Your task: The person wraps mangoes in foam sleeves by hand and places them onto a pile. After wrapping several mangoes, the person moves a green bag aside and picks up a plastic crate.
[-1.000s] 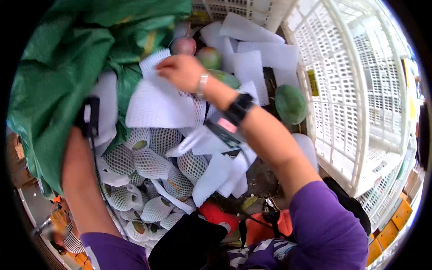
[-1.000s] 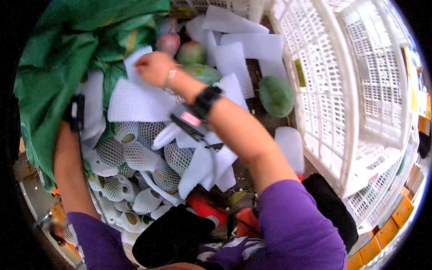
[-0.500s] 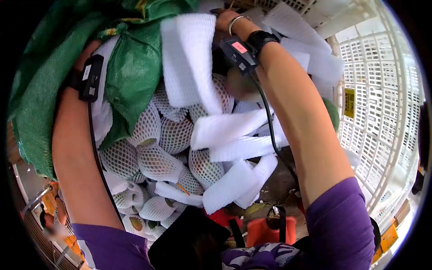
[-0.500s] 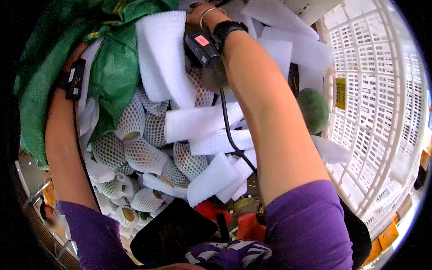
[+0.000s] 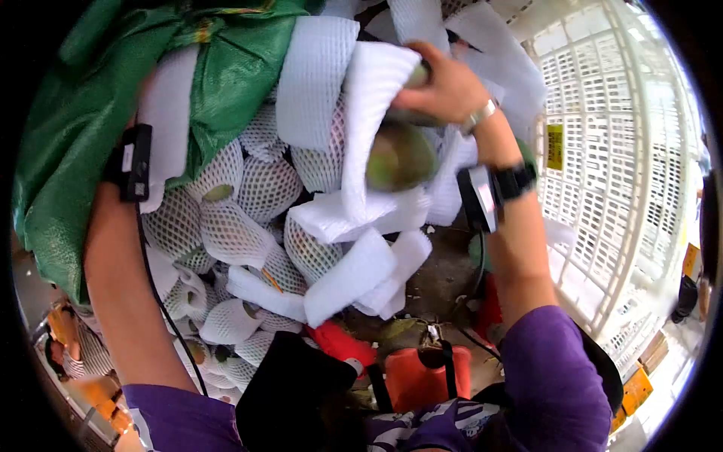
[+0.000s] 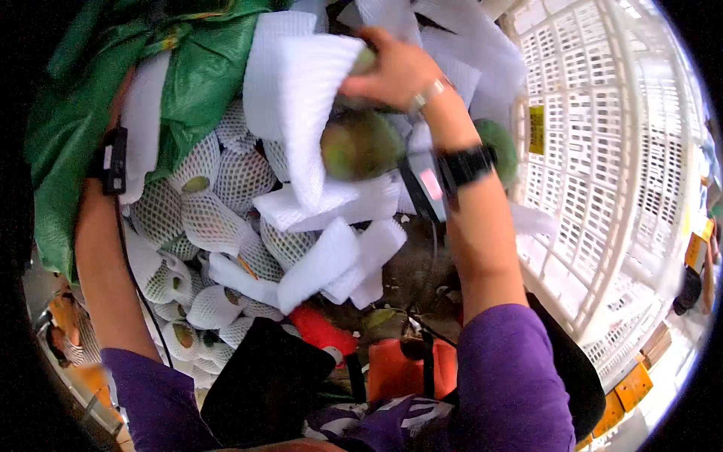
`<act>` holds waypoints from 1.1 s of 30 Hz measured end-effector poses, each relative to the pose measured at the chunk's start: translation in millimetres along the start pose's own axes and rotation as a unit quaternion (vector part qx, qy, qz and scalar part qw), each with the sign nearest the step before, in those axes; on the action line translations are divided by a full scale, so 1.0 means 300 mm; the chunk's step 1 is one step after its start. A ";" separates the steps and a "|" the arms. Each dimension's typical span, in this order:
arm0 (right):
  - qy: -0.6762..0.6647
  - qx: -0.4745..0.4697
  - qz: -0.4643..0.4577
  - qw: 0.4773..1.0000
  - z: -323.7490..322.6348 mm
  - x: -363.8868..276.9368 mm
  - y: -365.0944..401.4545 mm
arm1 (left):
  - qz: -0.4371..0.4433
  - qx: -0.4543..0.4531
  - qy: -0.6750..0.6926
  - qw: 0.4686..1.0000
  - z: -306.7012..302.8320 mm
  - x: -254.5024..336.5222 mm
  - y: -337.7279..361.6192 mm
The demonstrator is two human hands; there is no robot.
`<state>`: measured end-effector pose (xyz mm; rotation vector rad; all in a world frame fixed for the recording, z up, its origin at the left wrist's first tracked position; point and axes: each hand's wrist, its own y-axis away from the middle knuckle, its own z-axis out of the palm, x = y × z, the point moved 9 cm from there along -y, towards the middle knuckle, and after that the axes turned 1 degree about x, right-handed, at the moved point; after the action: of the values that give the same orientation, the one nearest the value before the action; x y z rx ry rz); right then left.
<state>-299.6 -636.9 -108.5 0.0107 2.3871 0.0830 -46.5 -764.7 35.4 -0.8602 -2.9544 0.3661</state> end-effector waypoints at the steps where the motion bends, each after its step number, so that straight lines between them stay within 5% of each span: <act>1: -0.074 0.005 0.033 0.997 -0.023 0.043 0.090 | -0.005 0.005 -0.001 1.000 -0.026 0.018 0.039; 2: -0.149 0.010 0.065 0.987 -0.008 0.094 0.179 | -0.012 0.008 -0.001 1.000 -0.052 0.043 0.090; 6: -0.030 0.108 0.046 0.993 0.014 0.045 0.501 | -0.045 0.004 0.010 0.999 -0.123 0.140 0.275; 8: 0.106 -0.008 0.163 0.981 0.122 0.102 0.624 | -0.070 0.001 0.022 0.997 -0.149 0.197 0.374; 11: 0.049 0.012 0.227 0.973 0.192 0.190 0.857 | -0.124 -0.016 0.040 0.991 -0.159 0.283 0.559; 15: 0.048 0.053 0.162 0.984 0.272 0.216 0.992 | -0.229 -0.074 0.084 0.967 -0.076 0.395 0.872; 16: 0.044 0.049 0.154 0.986 0.262 0.173 1.019 | -0.288 -0.164 0.114 0.937 0.003 0.400 0.975; 17: 0.050 0.013 0.203 0.978 0.252 0.156 1.051 | -0.324 -0.093 0.195 0.921 -0.023 0.420 1.040; 18: 0.057 -0.023 0.251 0.966 0.250 0.148 1.093 | -0.353 -0.141 0.251 0.890 -0.042 0.458 1.095; 20: 0.055 -0.016 0.215 0.975 0.282 0.173 1.171 | -0.367 -0.089 0.342 0.861 0.030 0.423 1.208; 21: 0.026 -0.062 0.289 0.955 0.313 0.215 1.235 | -0.367 -0.083 0.340 0.862 -0.004 0.436 1.228; 23: 0.026 -0.122 0.368 0.921 0.353 0.243 1.350 | -0.419 0.041 0.619 0.663 -0.058 0.472 1.292; 26: 0.117 -0.150 0.373 0.908 0.323 0.231 1.368 | -0.415 0.025 0.676 0.608 -0.110 0.489 1.379; 28: 0.230 -0.230 0.307 0.895 0.234 0.112 1.312 | -0.420 -0.040 0.627 0.654 -0.124 0.510 1.479; 30: 0.217 -0.149 0.259 0.929 0.151 0.006 1.241 | -0.384 -0.107 0.612 0.683 -0.127 0.593 1.571; 32: 0.015 -0.094 0.140 0.986 0.153 -0.166 1.185 | -0.361 -0.117 0.704 0.600 -0.124 0.704 1.645; 33: -0.142 -0.142 0.108 0.974 0.174 -0.285 1.206 | -0.321 -0.115 0.727 0.597 -0.142 0.754 1.656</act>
<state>-207.3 -275.7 -65.4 0.1371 2.0626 0.4925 27.1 -228.4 -46.6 0.1153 -1.4543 -0.5501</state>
